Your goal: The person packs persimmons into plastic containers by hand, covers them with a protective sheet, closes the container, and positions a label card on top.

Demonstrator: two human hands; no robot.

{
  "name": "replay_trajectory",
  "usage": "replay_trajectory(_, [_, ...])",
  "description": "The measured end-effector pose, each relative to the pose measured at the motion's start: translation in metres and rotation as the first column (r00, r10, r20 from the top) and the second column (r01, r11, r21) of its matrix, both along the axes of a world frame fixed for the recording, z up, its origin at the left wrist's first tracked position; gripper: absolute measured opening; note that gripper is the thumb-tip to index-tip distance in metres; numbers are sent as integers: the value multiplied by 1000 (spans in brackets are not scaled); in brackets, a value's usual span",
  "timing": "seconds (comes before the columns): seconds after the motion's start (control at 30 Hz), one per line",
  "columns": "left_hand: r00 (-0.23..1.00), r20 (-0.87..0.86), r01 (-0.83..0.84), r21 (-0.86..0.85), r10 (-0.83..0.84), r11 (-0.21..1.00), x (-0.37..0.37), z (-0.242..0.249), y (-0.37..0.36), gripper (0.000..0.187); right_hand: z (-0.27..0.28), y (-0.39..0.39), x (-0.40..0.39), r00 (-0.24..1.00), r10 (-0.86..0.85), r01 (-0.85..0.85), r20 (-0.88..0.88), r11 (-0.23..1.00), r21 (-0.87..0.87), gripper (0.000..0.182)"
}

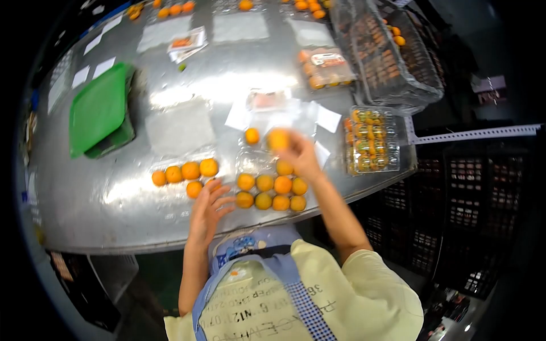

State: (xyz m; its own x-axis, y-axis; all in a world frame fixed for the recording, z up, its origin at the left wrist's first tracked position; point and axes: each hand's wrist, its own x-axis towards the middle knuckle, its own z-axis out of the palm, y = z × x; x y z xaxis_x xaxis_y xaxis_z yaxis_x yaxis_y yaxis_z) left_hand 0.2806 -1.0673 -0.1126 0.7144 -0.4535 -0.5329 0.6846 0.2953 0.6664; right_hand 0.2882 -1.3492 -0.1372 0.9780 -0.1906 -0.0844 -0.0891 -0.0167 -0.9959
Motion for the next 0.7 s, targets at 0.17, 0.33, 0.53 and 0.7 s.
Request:
replay_trajectory(0.17, [992, 76, -106, 98, 99, 990, 8, 3, 18, 36, 115, -226, 77, 825, -412, 279, 387, 892, 356, 49])
replay_trajectory(0.33, [943, 176, -313, 174, 283, 934, 17, -11, 48, 24, 133, -208, 83, 893, -325, 302, 310, 945, 121, 50])
replay_trajectory(0.53, [820, 501, -556, 581, 277, 594, 17, -51, 119, 15, -13, -39, 45, 991, 121, -132, -54, 853, -505, 31])
replay_trajectory(0.7, [768, 633, -631, 722, 99, 283, 11, -85, 164, 18, -52, 10, 60, 993, 97, -113, -65, 684, -721, 42])
